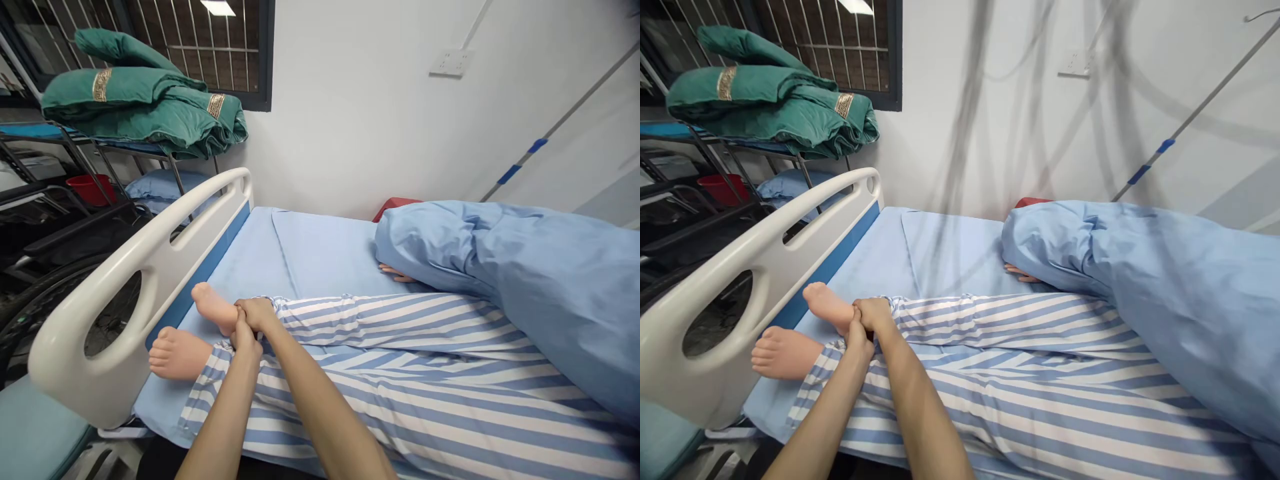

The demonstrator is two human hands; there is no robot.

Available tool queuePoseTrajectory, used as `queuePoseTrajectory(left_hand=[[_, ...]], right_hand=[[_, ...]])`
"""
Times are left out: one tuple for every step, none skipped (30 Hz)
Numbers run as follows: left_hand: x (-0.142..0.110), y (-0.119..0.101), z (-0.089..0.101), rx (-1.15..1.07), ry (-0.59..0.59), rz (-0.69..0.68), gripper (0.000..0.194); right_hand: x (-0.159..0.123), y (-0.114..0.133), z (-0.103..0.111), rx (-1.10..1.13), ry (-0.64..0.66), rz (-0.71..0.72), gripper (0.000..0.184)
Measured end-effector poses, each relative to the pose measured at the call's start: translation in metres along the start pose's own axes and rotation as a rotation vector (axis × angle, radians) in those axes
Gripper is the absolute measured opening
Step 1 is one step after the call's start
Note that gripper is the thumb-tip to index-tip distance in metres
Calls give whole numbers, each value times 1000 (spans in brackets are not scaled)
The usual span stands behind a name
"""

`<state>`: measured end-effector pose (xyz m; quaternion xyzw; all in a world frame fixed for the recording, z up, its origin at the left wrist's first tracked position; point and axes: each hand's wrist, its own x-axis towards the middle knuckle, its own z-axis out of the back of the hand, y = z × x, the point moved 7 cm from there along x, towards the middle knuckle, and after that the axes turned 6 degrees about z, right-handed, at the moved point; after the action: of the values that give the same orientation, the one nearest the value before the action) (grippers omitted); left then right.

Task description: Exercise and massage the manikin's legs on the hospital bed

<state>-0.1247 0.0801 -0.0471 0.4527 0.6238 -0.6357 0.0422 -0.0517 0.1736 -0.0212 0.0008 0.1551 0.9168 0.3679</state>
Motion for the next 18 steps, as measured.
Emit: queuePoseTrajectory(left_hand=[[-1, -17, 18, 31, -88, -86, 30], [-9, -41, 43, 125, -336, -289, 32], [-18, -60, 57, 223, -516, -457, 31], [-27, -73, 65, 314, -648, -601, 30], [-33, -81, 66, 392, -737, -708, 29], [-35, -84, 65, 446, -757, -763, 29], [-35, -84, 63, 480, -751, -787, 28], [-33, -82, 61, 500, -746, -795, 28], [-31, -80, 59, 515, -745, -800, 28], [-30, -78, 59, 528, -747, -804, 27], [-28, -76, 58, 541, -750, -809, 27], [-26, -75, 58, 552, -753, -811, 26], [-25, -75, 59, 561, -755, -813, 25], [-24, -75, 60, 565, -757, -814, 24], [-23, -76, 61, 564, -757, -812, 24], [-24, -78, 63, 556, -758, -806, 24], [-25, -79, 64, 545, -759, -794, 24], [-27, -81, 66, 532, -772, -771, 24]], right_hand=[[-5, 2, 2, -14, -38, -13, 29], [-10, 5, 3, -27, -72, -24, 28], [-14, 9, 4, -39, -103, -32, 28], [-17, 12, 4, -49, -131, -38, 27], [-21, 16, 5, -56, -162, -46, 26], [-24, 19, 6, -61, -198, -58, 26], [-26, 21, 6, -60, -233, -73, 27], [-29, 23, 6, -53, -259, -87, 28], [-30, 24, 6, -40, -271, -99, 28], [-31, 25, 5, -25, -269, -109, 29], [-31, 25, 4, -12, -254, -116, 30], [-29, 24, 3, -1, -230, -121, 30], [-27, 23, 3, 4, -207, -126, 31], [-25, 22, 4, 7, -184, -134, 31], [-21, 21, 5, 7, -159, -140, 30], [-18, 19, 5, 9, -126, -146, 29], [-13, 18, 5, 11, -86, -151, 29], [-9, 17, 4, 14, -42, -154, 30]])
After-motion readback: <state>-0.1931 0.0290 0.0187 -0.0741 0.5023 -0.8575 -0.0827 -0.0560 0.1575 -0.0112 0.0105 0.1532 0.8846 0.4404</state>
